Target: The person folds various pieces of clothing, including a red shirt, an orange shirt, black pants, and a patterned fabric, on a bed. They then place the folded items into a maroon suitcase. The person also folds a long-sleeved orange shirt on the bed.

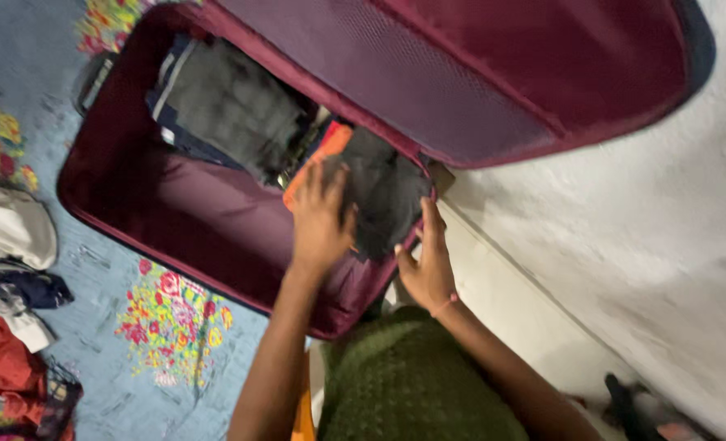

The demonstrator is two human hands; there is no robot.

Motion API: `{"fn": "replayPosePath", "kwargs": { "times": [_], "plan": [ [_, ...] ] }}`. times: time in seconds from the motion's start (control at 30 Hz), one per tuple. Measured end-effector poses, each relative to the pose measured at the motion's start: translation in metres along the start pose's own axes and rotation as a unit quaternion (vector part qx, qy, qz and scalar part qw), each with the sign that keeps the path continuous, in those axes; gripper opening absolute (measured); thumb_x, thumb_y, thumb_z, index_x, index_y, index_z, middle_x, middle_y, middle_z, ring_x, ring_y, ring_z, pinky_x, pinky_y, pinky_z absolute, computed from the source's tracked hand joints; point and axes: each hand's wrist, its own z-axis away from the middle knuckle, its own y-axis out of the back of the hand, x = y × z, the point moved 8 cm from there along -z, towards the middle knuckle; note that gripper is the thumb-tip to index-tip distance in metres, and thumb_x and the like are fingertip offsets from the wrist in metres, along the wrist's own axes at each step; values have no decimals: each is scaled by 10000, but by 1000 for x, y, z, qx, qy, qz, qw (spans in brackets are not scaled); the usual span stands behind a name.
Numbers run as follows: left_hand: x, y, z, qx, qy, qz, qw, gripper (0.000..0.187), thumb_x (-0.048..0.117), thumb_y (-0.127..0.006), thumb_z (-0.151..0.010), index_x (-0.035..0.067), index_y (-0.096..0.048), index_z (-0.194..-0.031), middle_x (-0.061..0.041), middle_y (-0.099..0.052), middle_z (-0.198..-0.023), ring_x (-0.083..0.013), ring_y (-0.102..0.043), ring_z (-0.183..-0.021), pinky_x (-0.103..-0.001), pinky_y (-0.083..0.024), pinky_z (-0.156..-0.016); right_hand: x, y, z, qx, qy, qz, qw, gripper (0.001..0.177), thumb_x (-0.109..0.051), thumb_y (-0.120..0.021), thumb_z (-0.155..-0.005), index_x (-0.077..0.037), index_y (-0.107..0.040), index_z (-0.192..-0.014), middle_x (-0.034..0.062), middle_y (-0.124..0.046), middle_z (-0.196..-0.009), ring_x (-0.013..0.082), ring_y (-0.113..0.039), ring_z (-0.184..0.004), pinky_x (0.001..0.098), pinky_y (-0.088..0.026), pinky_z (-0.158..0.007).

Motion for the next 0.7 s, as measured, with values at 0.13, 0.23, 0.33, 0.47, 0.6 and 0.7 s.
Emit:
{"fn": "replayPosePath", "kwargs": {
  "times": [0.13, 0.23, 0.33, 0.47, 0.6, 0.7],
  "plan": [
    [5, -35, 13, -93, 23, -9, 995, 828, 266, -815, -782, 186, -455, -1523, -255, -244, -1641, -536, -238, -1489, -630, -256, -1190, 8, -21, -20, -60, 9, 71, 996, 1014, -104, -749, -865, -34, -86, -1629, 275, -219, -1670, 420, -233, -1557, 449, -266, -1253],
    [-9, -59, -6, -128, 55, -57, 989, 955, 332, -870, -701, 273, -413, -1537, -264, -190, -1624, -574, -231, -1444, -698, -265, -1120, 43, -40, -57, -57, -128, 19, 990, 1088, -128, -779, -831, -45, -30, -1615, 259, -184, -1666, 381, -225, -1540, 410, -249, -1226],
    [-19, -76, -17, -150, 64, -86, 983, 1036, 378, -894, -667, 341, -363, -1555, -244, -159, -1642, -587, -234, -1440, -737, -275, -1098, 61, -46, -71, -32, -268, -43, 962, 1144, -179, -782, -774, -108, -27, -1630, 226, -268, -1644, 333, -349, -1490, 370, -317, -1190],
    [-33, -89, -25, -186, 70, -106, 974, 1059, 392, -893, -665, 364, -329, -1562, -257, -129, -1640, -596, -228, -1434, -743, -274, -1085, 72, -50, -76, -36, -339, -32, 940, 1192, -228, -769, -730, -191, -43, -1674, 231, -404, -1591, 340, -449, -1453, 363, -368, -1182],
    [-40, -96, -34, -190, 71, -107, 973, 1003, 394, -867, -717, 382, -327, -1562, -256, -116, -1650, -611, -231, -1422, -760, -268, -1072, 93, -59, -87, -24, -261, 12, 965, 1200, -292, -835, -771, -92, -24, -1632, 252, -237, -1651, 362, -262, -1527, 383, -231, -1234],
    [-46, -101, -37, -216, 92, -112, 966, 1024, 378, -860, -678, 417, -325, -1550, -245, -97, -1653, -601, -202, -1437, -753, -253, -1097, 109, -68, -93, -41, -215, 57, 974, 1214, -311, -855, -784, -44, -5, -1608, 274, -161, -1653, 383, -167, -1544, 410, -164, -1249]
  ]
}}
